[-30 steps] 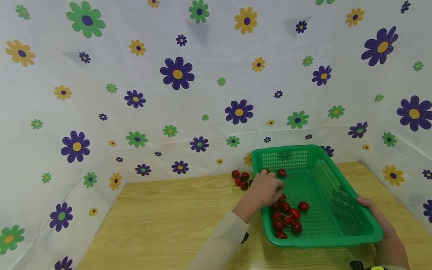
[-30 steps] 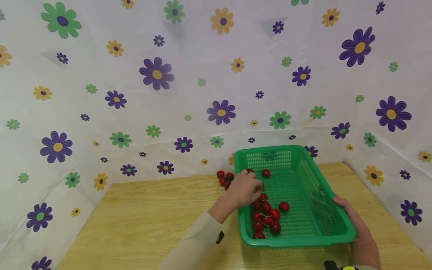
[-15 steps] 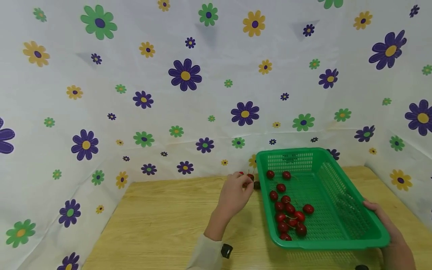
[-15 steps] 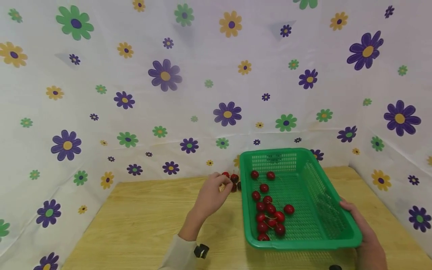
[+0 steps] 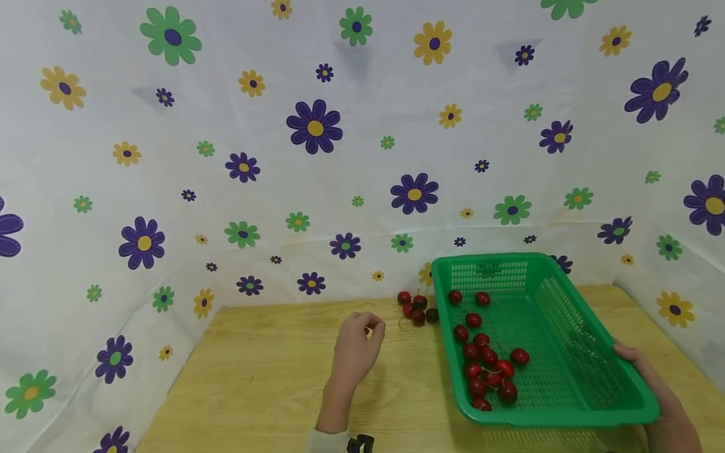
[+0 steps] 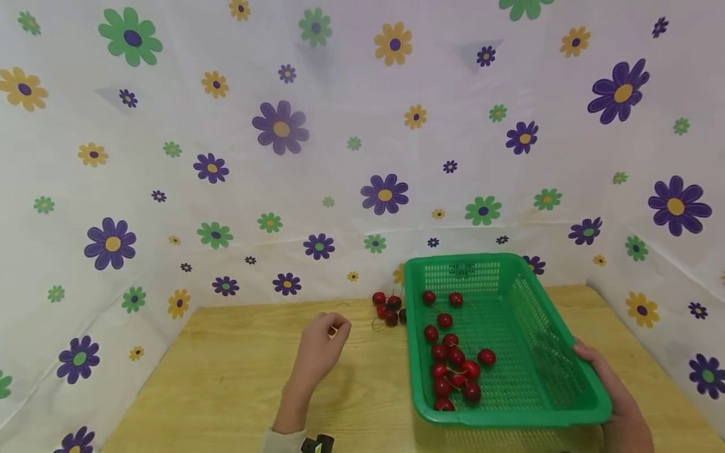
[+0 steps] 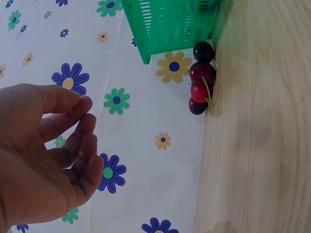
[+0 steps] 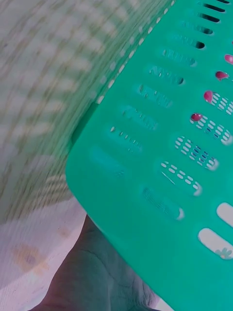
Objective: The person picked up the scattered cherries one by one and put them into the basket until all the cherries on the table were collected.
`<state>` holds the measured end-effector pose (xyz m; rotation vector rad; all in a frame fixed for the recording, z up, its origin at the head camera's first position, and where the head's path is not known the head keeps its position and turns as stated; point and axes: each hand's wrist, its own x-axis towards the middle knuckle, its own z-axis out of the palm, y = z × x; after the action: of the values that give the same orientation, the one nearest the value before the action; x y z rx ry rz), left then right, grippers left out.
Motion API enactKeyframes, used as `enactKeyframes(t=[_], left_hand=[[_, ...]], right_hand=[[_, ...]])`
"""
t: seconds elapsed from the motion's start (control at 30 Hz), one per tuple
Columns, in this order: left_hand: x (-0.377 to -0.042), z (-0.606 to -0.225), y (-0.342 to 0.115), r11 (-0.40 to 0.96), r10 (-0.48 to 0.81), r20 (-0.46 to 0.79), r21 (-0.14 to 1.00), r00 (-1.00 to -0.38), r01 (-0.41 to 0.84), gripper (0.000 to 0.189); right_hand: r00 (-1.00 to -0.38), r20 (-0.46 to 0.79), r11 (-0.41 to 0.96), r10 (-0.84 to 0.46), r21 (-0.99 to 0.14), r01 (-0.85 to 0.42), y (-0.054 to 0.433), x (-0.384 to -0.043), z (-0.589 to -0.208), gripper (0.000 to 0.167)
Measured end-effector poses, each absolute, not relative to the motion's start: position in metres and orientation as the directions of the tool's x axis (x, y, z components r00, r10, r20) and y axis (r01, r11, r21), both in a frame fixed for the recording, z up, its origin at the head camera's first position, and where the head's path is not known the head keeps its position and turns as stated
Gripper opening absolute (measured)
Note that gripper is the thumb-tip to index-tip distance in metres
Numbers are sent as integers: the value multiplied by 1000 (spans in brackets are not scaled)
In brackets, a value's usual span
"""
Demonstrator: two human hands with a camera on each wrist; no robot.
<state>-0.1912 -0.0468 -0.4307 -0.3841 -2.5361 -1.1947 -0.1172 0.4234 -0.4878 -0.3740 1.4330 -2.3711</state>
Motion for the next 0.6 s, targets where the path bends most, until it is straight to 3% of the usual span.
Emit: enactKeyframes(t=[0.03,0.1,0.17,0.33,0.6], left_hand=[[-192,-430,-49,615,104,395,696,-913,371,12],[-192,-429,-51,615,92,397,699,-913,366,12],[-192,-427,-54,616,86,400,698,-912,365,12],[-193,-426,-57,629,91,398,687,-913,363,11],[-194,-423,-58,701,120,293,651,-949,290,13]], right_hand=[[-945,-52,-360,-324,-917,173,423,-114,-486,46],[-960,-241,-218,-145,-938,269,423,-110,-483,40],[-877,-450,-281,-168,-831,480,427,-113,-473,31],[-875,-406,-311,-265,-822,476,431,-111,-472,42],[-882,-392,-288,-261,-841,459,430,-112,-471,45]])
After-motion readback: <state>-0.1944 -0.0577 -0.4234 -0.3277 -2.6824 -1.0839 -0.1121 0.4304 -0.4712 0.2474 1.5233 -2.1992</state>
